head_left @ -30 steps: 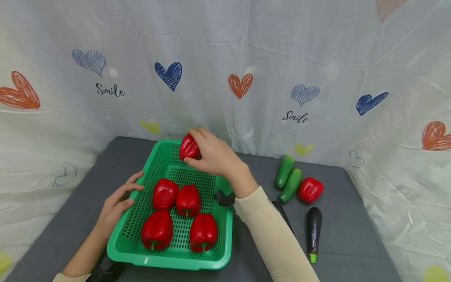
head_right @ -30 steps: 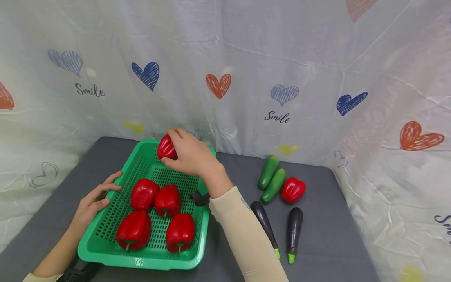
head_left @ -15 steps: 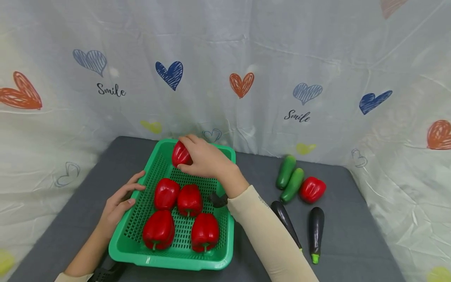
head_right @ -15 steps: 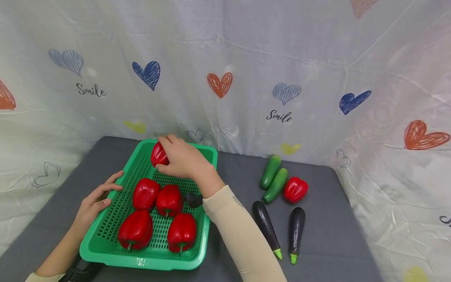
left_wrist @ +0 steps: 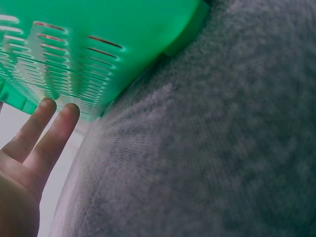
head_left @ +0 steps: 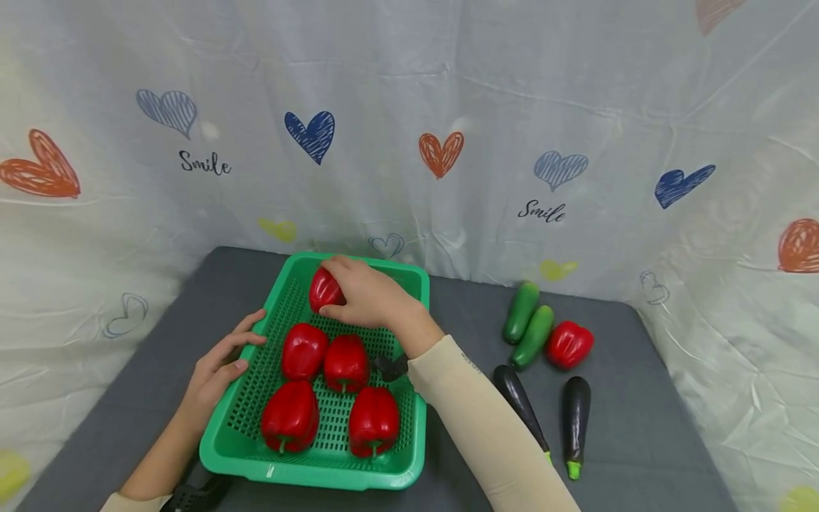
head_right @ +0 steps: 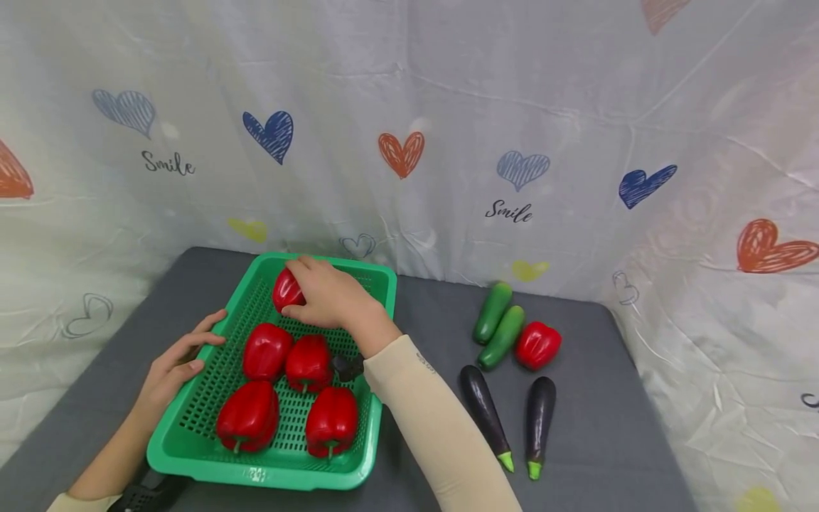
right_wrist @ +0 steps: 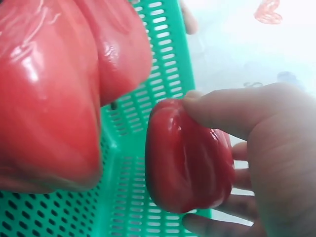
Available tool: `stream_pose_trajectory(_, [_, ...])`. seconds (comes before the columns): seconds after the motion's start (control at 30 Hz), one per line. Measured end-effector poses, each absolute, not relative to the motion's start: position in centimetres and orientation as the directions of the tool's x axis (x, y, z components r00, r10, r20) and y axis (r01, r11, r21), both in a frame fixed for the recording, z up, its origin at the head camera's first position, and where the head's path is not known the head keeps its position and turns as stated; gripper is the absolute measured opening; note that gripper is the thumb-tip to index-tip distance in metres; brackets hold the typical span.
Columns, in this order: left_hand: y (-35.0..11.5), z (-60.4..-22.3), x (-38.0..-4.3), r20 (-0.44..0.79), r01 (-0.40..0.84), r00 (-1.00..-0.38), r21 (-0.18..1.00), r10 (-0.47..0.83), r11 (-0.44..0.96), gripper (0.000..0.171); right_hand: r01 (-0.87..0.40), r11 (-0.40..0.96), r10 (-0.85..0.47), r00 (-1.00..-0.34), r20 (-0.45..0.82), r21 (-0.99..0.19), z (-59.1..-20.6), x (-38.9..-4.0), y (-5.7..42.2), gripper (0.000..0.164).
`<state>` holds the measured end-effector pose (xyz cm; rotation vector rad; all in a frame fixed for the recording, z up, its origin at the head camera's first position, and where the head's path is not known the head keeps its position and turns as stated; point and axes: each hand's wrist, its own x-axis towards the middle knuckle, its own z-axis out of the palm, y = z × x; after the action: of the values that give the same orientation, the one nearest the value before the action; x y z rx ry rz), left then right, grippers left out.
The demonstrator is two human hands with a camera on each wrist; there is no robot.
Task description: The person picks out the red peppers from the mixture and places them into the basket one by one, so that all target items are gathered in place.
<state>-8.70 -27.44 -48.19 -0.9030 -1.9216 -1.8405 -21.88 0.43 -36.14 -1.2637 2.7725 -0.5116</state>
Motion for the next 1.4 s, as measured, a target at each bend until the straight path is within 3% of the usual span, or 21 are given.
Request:
stream_pose_trajectory(0.53, [-27.3,-48.4,-8.8,0.654,0.66,-0.725,0.749,0.214,-0.054,0.042,-0.705,0.57,-0.775,-0.632,0.009,-0.422,-38.6,-22.5,0.2,0.08])
stream_pose_trajectory(1.4, [-27.5,-48.7,-9.0,0.647,0.652,-0.733,0.756,0.211,-0.053,0.043,-0.661,0.594,-0.751,-0.66,-0.021,-0.458,-39.6,-22.7,-0.3,0.082])
